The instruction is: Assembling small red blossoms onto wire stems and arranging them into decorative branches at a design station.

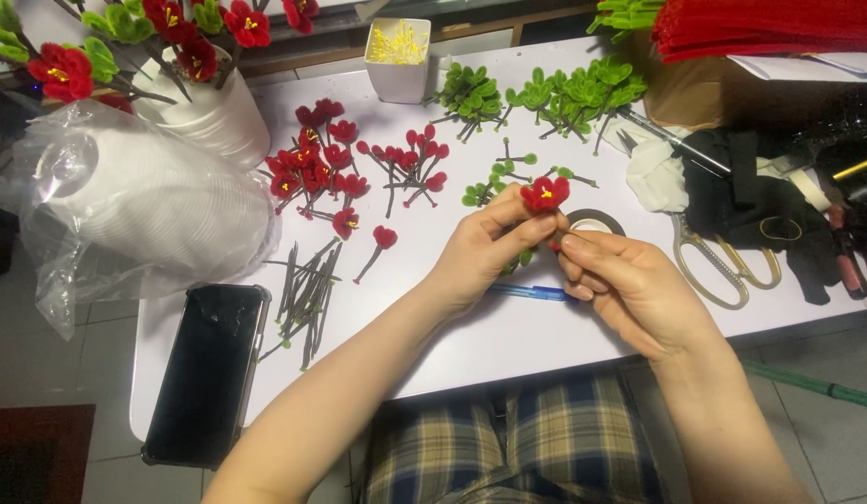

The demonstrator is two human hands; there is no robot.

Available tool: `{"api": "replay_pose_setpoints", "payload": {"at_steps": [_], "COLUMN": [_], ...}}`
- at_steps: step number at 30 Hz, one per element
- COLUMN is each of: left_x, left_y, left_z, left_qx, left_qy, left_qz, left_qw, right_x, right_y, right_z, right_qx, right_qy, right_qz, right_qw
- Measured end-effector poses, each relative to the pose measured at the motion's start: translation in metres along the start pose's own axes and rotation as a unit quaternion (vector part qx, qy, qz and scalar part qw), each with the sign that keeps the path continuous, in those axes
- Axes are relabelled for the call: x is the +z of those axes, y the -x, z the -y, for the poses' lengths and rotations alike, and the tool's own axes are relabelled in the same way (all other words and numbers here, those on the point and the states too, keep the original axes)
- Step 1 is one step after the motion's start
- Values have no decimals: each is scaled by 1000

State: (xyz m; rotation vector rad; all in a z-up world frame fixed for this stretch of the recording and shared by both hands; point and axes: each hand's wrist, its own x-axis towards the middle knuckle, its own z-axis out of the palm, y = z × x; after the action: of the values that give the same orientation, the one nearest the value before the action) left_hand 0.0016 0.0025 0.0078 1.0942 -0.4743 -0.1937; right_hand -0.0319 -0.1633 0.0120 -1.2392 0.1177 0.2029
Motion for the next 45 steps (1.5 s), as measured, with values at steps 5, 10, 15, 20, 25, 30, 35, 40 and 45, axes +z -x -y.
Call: {"api": "replay_pose_setpoints", "payload": {"at_steps": [5, 10, 15, 20, 25, 30, 35, 40, 45], "left_x": [1, 1, 0, -1, 7, -1, 0, 8, 18], "left_y": [-1, 2, 1, 2, 5, 4, 3, 3, 6], "left_z": [0, -6, -2, -7, -13, 1, -1, -5, -16], "left_qx": [-8, -14, 3, 27, 39, 47, 87, 270, 352], "left_qy": [11, -63, -111, -118, -97, -36, -113, -369, -544], "left_qz": [9, -19, -46, -7, 18, 43, 37, 46, -40], "left_qw": [1000, 998, 993, 993, 994, 997, 989, 888, 761], "right_x": [8, 12, 15, 18, 7, -6, -8, 10, 5], "right_y": [2, 7, 8, 16, 15, 16, 21, 25, 10], "right_z": [6, 4, 5, 13, 4, 0, 4, 16, 2], "right_qx": [-25, -63, -86, -126, -151, -166, -170, -84, -440], "right_qy": [8, 65, 118, 152, 128, 132, 176, 210, 552], "right_qz": [-13, -53, -115, -111, -99, -10, -19, -138, -120], "right_qw": [1000, 994, 983, 974, 975, 977, 970, 964, 698]}}
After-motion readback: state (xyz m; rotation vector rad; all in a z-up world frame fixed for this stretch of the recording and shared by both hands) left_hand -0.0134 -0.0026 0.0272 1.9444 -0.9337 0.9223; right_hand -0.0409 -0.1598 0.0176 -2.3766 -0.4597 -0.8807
